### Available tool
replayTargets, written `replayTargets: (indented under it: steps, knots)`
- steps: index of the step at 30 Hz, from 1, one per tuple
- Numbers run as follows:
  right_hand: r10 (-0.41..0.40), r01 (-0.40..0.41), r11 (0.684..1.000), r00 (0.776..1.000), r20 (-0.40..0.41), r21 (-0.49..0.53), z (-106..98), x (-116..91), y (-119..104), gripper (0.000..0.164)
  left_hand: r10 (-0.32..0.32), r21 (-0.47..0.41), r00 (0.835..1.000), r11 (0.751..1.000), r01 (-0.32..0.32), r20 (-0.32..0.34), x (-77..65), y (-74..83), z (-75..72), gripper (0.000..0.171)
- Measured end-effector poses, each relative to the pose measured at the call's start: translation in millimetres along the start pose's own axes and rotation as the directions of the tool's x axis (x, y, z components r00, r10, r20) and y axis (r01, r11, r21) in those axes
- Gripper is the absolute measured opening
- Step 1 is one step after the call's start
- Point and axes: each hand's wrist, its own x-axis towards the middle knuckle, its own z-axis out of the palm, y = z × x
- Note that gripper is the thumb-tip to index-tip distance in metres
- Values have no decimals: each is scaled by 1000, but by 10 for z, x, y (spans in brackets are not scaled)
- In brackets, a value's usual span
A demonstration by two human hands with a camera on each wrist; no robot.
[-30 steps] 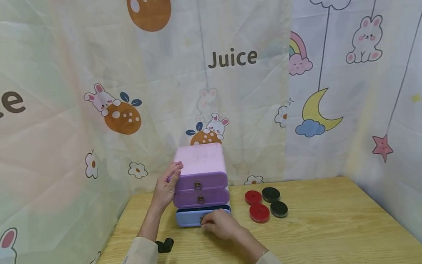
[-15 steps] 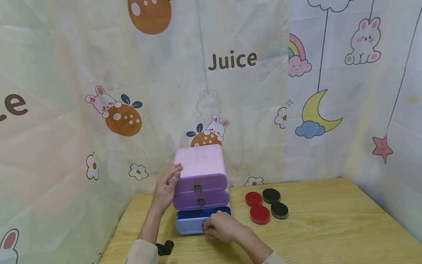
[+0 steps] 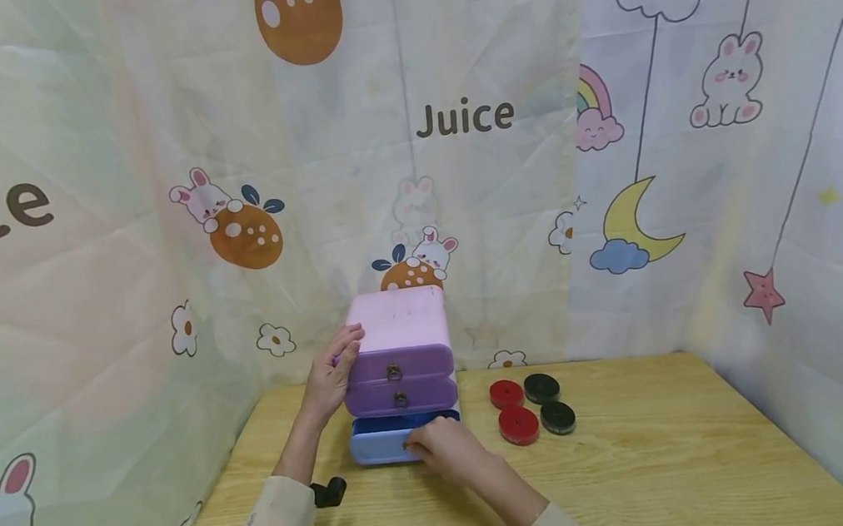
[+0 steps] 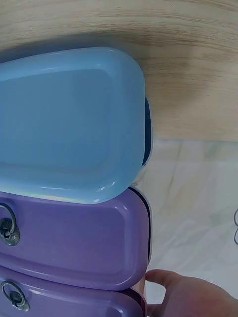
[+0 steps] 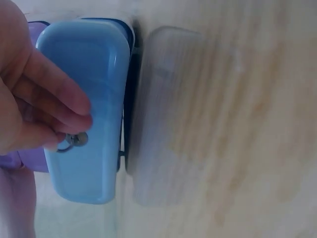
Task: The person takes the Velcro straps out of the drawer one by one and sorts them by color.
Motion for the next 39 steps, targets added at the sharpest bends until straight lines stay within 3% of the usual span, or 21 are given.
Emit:
replayTargets:
  steps: [6, 18, 29, 31, 36, 39]
  knots:
    - [24, -22, 998, 999, 32, -60, 8, 12, -59, 13, -13, 8, 1000, 1000, 13, 0, -5, 18, -5, 32]
    - [-26, 21, 999, 986, 165, 31, -88, -15, -147, 13, -10, -3, 1000, 1000, 10, 3, -9, 28, -15, 33]
    - [-63, 44, 997, 950, 306, 69, -292, -102, -368, 15, -15, -14, 1000, 1000, 15, -5, -8, 53, 3, 33]
    - [-78, 53, 995, 939, 334, 84, -315, -113, -390, 15, -13, -8, 1000, 1000, 13, 0, -26, 150, 10, 34]
    - [-121, 100, 992, 925, 360, 78, -343, -159, -445, 12, -4, -15, 1000, 1000, 5, 11, -28, 131, -16, 33]
    - [-120, 98, 992, 916, 384, 75, -361, -181, -478, 10, -9, -19, 1000, 1000, 9, 4, -8, 34, -24, 32]
